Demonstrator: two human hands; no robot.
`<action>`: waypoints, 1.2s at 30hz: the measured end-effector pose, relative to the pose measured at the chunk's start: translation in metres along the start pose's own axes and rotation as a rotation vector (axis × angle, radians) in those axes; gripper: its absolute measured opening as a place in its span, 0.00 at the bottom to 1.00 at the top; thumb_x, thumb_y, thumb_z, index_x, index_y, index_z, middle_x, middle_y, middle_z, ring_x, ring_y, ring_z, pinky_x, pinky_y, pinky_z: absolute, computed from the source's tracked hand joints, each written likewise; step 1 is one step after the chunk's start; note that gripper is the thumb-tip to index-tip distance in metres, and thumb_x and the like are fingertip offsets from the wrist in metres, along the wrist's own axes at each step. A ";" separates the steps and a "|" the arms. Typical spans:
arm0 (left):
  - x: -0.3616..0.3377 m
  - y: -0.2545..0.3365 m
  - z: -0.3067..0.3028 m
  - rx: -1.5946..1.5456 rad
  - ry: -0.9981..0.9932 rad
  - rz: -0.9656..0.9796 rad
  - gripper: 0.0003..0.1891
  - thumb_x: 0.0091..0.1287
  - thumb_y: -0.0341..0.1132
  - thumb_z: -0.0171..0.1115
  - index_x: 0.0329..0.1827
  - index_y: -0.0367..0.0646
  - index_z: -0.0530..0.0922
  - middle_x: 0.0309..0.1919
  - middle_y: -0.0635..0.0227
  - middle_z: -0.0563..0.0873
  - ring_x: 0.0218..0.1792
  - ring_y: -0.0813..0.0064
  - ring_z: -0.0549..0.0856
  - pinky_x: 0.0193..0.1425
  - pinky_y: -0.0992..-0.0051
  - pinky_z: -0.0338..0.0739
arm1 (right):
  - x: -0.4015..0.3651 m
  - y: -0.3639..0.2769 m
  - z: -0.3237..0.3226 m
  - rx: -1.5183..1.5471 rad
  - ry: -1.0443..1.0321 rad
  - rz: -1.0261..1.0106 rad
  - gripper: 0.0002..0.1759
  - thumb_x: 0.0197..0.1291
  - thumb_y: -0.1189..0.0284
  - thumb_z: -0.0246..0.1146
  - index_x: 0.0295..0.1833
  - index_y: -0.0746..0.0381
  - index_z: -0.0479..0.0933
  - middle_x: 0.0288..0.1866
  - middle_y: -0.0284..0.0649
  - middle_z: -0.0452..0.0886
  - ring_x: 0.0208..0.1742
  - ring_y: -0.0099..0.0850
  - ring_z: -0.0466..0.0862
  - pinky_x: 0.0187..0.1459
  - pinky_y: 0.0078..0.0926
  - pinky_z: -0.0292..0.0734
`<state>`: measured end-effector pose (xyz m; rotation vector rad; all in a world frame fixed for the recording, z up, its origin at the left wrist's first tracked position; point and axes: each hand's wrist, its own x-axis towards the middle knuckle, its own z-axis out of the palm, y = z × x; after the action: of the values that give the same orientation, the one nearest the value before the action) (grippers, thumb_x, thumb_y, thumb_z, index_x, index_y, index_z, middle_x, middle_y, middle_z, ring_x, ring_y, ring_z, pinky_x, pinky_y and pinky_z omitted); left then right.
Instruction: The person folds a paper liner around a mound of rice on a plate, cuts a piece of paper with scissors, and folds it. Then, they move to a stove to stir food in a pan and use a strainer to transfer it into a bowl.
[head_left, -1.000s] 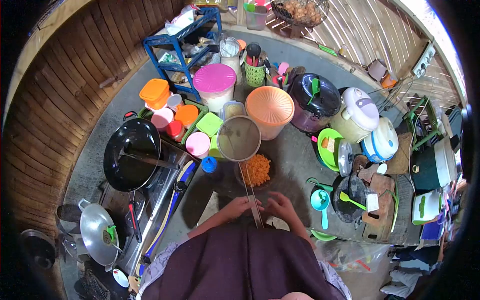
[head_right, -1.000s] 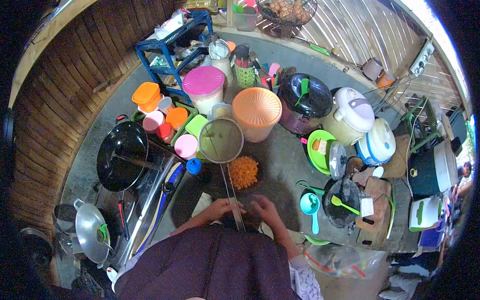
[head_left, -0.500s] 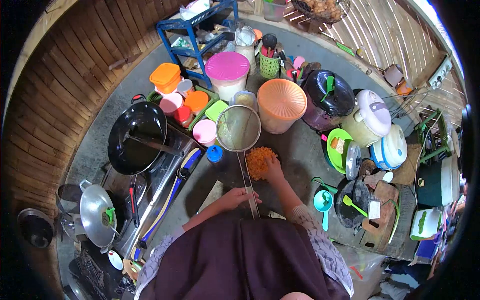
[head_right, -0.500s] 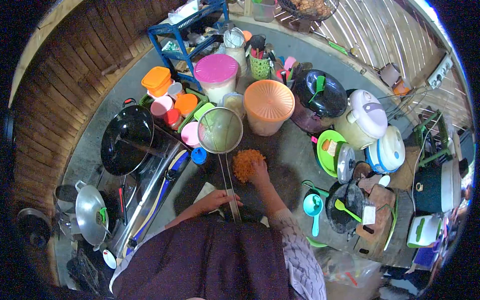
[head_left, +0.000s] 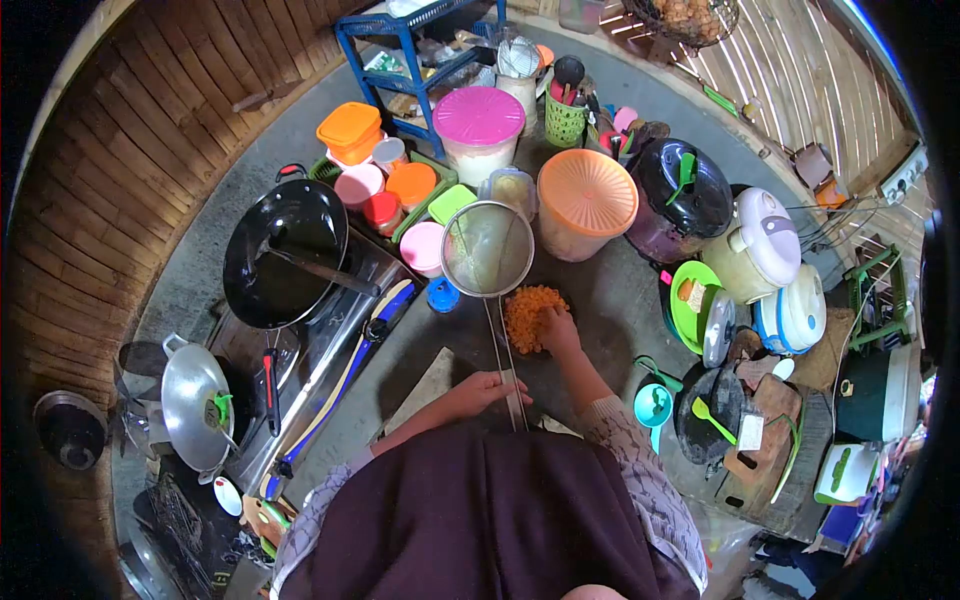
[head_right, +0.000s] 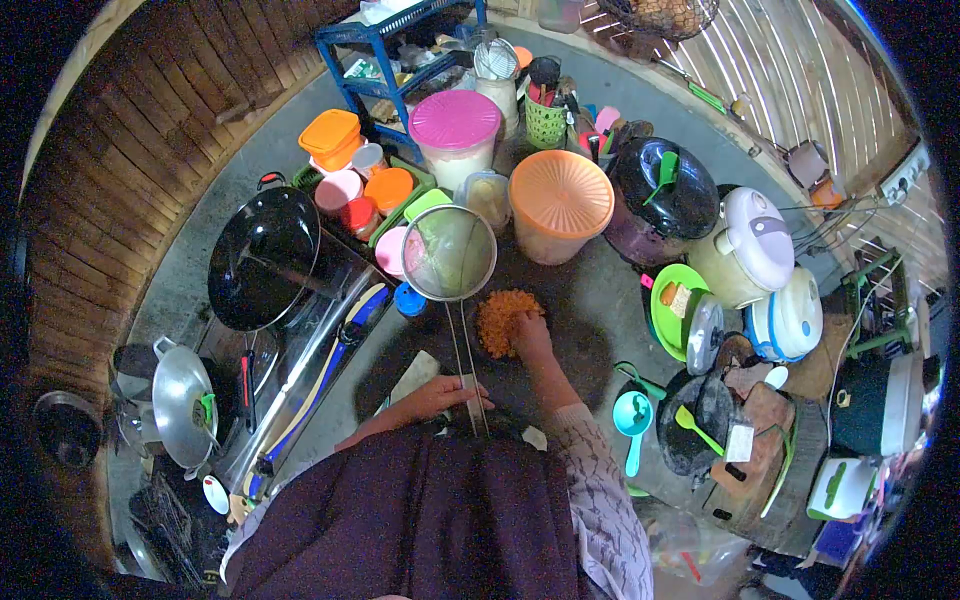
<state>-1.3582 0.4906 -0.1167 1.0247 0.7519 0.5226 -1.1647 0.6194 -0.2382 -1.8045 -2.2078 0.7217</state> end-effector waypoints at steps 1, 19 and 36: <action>0.001 -0.003 -0.001 0.014 -0.001 0.007 0.16 0.70 0.40 0.44 0.49 0.35 0.71 0.46 0.62 0.81 0.50 0.73 0.78 0.56 0.74 0.69 | 0.000 -0.001 -0.001 0.000 -0.003 -0.002 0.28 0.41 0.75 0.64 0.54 0.62 0.69 0.53 0.47 0.70 0.52 0.46 0.72 0.51 0.38 0.71; -0.009 0.002 -0.001 0.026 -0.014 0.054 0.16 0.70 0.39 0.45 0.49 0.35 0.72 0.44 0.63 0.81 0.49 0.75 0.77 0.57 0.75 0.67 | 0.022 -0.005 -0.065 0.261 -0.205 -0.087 0.15 0.48 0.71 0.58 0.44 0.59 0.75 0.34 0.50 0.79 0.39 0.49 0.78 0.42 0.41 0.74; -0.012 0.004 0.001 0.002 -0.013 0.042 0.16 0.70 0.39 0.44 0.50 0.35 0.71 0.44 0.63 0.81 0.48 0.76 0.78 0.56 0.76 0.68 | 0.015 0.024 -0.012 -0.118 -0.112 -0.302 0.22 0.46 0.72 0.60 0.51 0.58 0.72 0.47 0.45 0.74 0.46 0.44 0.76 0.46 0.37 0.73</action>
<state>-1.3657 0.4831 -0.1089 1.0472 0.7206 0.5509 -1.1422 0.6399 -0.2418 -1.4592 -2.5691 0.6545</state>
